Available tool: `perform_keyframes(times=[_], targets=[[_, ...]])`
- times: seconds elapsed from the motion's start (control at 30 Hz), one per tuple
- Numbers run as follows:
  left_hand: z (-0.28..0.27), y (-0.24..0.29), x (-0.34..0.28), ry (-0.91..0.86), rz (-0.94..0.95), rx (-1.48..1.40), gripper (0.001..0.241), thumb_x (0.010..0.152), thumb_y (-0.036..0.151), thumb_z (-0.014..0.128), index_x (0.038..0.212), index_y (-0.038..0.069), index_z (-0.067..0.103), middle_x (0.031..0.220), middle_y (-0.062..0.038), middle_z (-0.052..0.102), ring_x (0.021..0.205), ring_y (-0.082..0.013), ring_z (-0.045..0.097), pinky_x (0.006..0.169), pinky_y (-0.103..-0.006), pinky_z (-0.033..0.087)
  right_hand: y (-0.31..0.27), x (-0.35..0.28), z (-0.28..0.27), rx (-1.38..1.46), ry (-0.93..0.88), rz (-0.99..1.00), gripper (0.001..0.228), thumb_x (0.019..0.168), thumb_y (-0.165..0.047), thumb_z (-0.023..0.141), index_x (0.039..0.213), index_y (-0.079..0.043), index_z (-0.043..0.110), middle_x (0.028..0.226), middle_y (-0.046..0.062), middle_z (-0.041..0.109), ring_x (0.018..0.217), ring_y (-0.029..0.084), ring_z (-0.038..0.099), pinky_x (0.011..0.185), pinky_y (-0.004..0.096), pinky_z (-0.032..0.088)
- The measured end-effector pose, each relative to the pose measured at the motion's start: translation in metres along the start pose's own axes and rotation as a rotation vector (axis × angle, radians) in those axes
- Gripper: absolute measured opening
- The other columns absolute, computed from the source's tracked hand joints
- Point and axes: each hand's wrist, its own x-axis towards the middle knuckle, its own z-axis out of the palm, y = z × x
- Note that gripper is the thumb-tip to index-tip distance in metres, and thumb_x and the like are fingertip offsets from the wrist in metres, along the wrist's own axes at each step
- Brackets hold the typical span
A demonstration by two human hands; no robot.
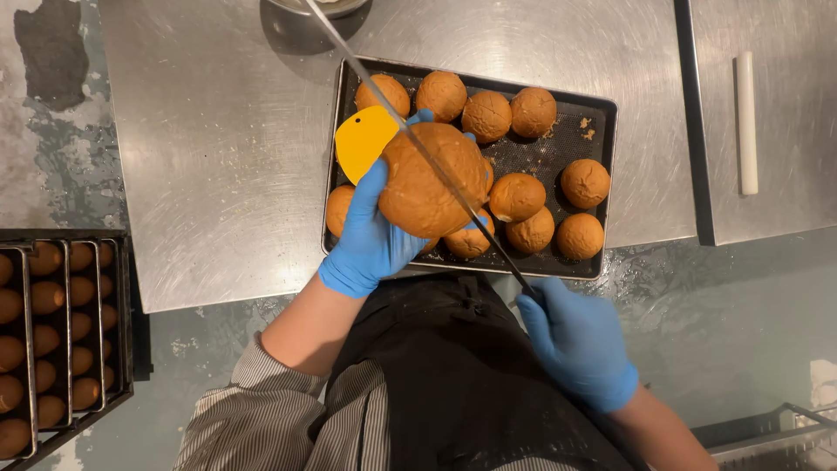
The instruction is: Cutting burger buns on a tray with a serrated knife.
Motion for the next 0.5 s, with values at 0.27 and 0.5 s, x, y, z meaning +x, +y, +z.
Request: perform_keyframes(times=[0.27,0.5], targets=[[0.006,-0.031,0.006,0.061,0.115,-0.012,0.075,0.102,0.037,0.066,0.163,0.012,0.029,0.159,-0.012,0.042,0.147,-0.0294,0.045,0.125,-0.0526,0.038,-0.003,0.002,0.014,0.069,0.01,0.014,0.014,0.094,-0.02,0.068,0.095,-0.007,0.063,0.07,0.017,0.067,0.062,0.038,0.067,0.053,0.045,0.049],[-0.006,-0.041,-0.001,0.09,0.054,0.052,0.076,0.103,0.043,0.062,0.164,0.013,0.03,0.163,-0.012,0.041,0.151,-0.0312,0.044,0.129,-0.0529,0.036,0.014,-0.006,0.031,0.022,-0.034,0.049,0.017,0.093,-0.022,0.069,0.092,-0.007,0.061,0.068,0.018,0.066,0.062,0.041,0.066,0.053,0.046,0.048]])
